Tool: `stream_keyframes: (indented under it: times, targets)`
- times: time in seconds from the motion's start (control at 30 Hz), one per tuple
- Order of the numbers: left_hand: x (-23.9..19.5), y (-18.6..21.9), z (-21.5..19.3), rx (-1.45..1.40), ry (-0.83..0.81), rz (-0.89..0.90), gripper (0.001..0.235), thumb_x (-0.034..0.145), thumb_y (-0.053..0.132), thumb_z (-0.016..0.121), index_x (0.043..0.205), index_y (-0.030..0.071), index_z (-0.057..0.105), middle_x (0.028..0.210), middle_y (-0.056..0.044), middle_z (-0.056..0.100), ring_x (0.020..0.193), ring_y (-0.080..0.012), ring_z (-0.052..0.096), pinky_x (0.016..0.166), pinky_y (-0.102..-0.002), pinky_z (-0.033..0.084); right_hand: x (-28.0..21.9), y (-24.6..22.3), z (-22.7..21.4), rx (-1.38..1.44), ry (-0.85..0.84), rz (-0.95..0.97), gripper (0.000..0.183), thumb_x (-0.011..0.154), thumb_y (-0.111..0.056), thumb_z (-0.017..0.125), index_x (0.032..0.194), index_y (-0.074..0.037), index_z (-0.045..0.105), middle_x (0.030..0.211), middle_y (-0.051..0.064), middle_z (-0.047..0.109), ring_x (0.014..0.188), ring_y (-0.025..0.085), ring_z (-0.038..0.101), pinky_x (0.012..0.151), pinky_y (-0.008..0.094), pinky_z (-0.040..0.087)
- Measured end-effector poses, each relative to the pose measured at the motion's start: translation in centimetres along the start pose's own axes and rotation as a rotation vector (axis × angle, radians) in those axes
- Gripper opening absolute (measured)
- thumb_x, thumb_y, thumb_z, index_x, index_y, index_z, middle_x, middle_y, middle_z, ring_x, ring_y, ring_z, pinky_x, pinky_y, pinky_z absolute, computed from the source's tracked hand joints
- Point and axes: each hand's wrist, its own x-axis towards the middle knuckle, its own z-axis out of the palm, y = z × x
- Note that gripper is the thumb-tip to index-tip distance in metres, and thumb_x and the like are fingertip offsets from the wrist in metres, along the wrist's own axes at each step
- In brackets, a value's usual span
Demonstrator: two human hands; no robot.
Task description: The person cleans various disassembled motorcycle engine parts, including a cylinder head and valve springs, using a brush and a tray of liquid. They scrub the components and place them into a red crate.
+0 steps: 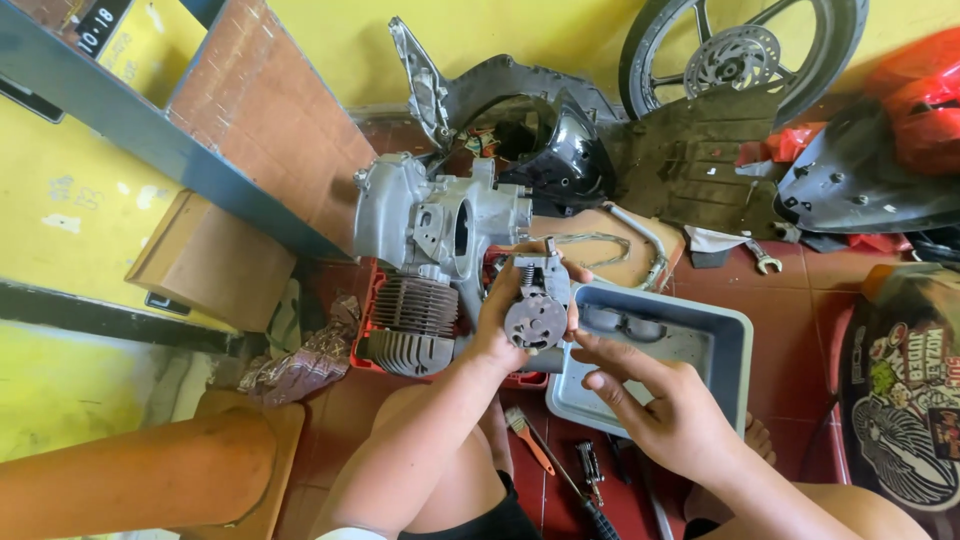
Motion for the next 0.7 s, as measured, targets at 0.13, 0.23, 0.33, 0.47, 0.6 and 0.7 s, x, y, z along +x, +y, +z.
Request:
stream_keyframes:
  times: [0.13,0.23,0.33,0.47,0.6,0.7]
  targets:
    - [0.3,0.1,-0.6,-0.029,0.017,-0.018,0.037,0.114,0.041,0.043,0.140,0.015,0.053,0.130,-0.026,0.063,0.073,-0.0230,0.068,0.059,-0.030,0.055,0.3,1.0,0.1,-0.170,-0.115,0.064,0.045,0.084,-0.018,0.072,0.128,-0.015,0.069,0.106,-0.002,0.087,0.070,0.015,0.084,0.054,0.028,0.061]
    - [0.2,0.3,-0.5,-0.022,0.031,-0.027,0.046,0.114,0.044,0.040,0.140,0.010,0.058,0.134,-0.023,0.063,0.076,-0.0205,0.069,0.060,-0.028,0.052,-0.4,4.1,1.5,-0.353,-0.231,0.132,0.040,0.085,-0.027,0.073,0.126,-0.026,0.071,0.079,-0.001,0.083,0.054,0.023,0.073,0.055,0.035,0.056]
    - [0.0,0.4,-0.1,-0.028,0.065,-0.022,0.045,0.113,0.044,0.043,0.140,0.011,0.058,0.132,-0.021,0.065,0.071,-0.0211,0.067,0.056,-0.029,0.051,-2.2,7.8,3.3,-0.473,-0.489,0.358,0.046,0.086,-0.029,0.069,0.131,-0.034,0.069,0.117,-0.005,0.079,0.096,0.029,0.075,0.085,0.040,0.058]
    - [-0.1,1.2,1.1,-0.051,0.186,-0.036,0.050,0.111,0.044,0.046,0.136,0.001,0.054,0.137,-0.024,0.061,0.067,-0.0254,0.068,0.049,-0.031,0.051,-5.5,12.6,6.0,-0.509,-0.773,0.294,0.049,0.087,-0.033,0.070,0.135,-0.026,0.061,0.119,-0.001,0.074,0.104,0.031,0.068,0.087,0.042,0.053]
    - [-0.3,1.8,2.2,-0.026,0.246,0.003,0.052,0.112,0.048,0.043,0.140,0.005,0.050,0.131,-0.018,0.065,0.071,-0.0247,0.068,0.052,-0.033,0.051,-6.9,14.5,7.3,-0.490,-0.827,0.289,0.044,0.089,-0.037,0.070,0.130,-0.023,0.062,0.101,0.003,0.077,0.091,0.030,0.070,0.080,0.042,0.054]
    - [-0.2,2.3,2.3,-0.071,0.259,0.011,0.049,0.111,0.047,0.045,0.140,0.007,0.048,0.127,-0.017,0.065,0.074,-0.0258,0.069,0.054,-0.033,0.054,-6.8,15.6,8.4,-0.486,-0.810,0.415,0.037,0.091,-0.038,0.065,0.125,-0.024,0.065,0.100,-0.002,0.078,0.091,0.025,0.072,0.081,0.038,0.055]
